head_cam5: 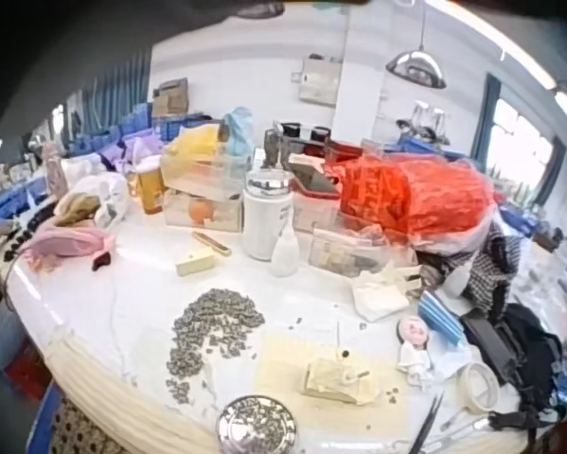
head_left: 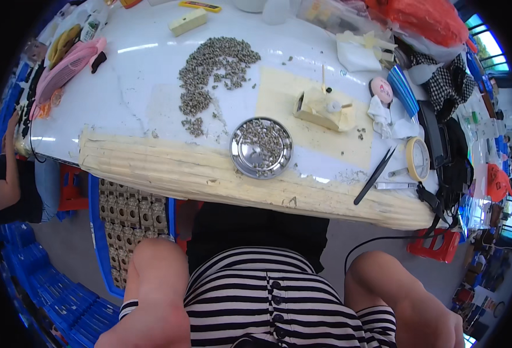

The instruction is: The person picks up a small metal piece from a dish and joins it to a thin metal wire, سپس placing the combined part onto a small wooden block.

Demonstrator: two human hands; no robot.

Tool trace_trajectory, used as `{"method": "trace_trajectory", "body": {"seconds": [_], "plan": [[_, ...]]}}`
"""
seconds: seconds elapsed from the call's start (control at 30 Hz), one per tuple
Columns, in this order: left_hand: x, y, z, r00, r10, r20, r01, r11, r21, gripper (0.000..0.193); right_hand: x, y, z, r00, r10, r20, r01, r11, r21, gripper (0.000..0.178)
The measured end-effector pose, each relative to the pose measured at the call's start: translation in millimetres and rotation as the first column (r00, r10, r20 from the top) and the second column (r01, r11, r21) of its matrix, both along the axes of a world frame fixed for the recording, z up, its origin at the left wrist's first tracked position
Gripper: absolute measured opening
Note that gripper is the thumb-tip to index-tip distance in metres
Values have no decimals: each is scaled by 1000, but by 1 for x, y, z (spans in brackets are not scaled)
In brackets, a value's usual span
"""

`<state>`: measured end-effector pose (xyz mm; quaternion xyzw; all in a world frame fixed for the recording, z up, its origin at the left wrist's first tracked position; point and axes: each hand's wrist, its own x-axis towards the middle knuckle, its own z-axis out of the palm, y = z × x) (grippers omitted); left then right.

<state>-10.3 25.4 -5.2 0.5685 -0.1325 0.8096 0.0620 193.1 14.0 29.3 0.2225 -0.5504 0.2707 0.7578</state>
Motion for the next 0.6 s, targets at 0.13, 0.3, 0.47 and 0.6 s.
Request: {"method": "trace_trajectory", "body": {"seconds": [0.13, 0.3, 0.47, 0.6], "plan": [[-35, 1, -34, 993, 106, 49, -99, 988, -116, 44, 22, 14, -9, 953, 104, 285, -104, 994, -18, 37], [-55, 38, -63, 455, 292, -842, -879, 297, -372, 24, 51, 8, -34, 812, -67, 579, 208, 961, -180, 54], [-43, 73, -80, 410, 180, -894, -894, 275, -355, 18, 44, 17, -46, 705, -212, 677, 369, 925, -95, 58], [-37, 88, -79, 289, 135, -948, -937, 245, -251, 15, 46, 24, -46, 609, -266, 747, 404, 915, -3, 56]]}}
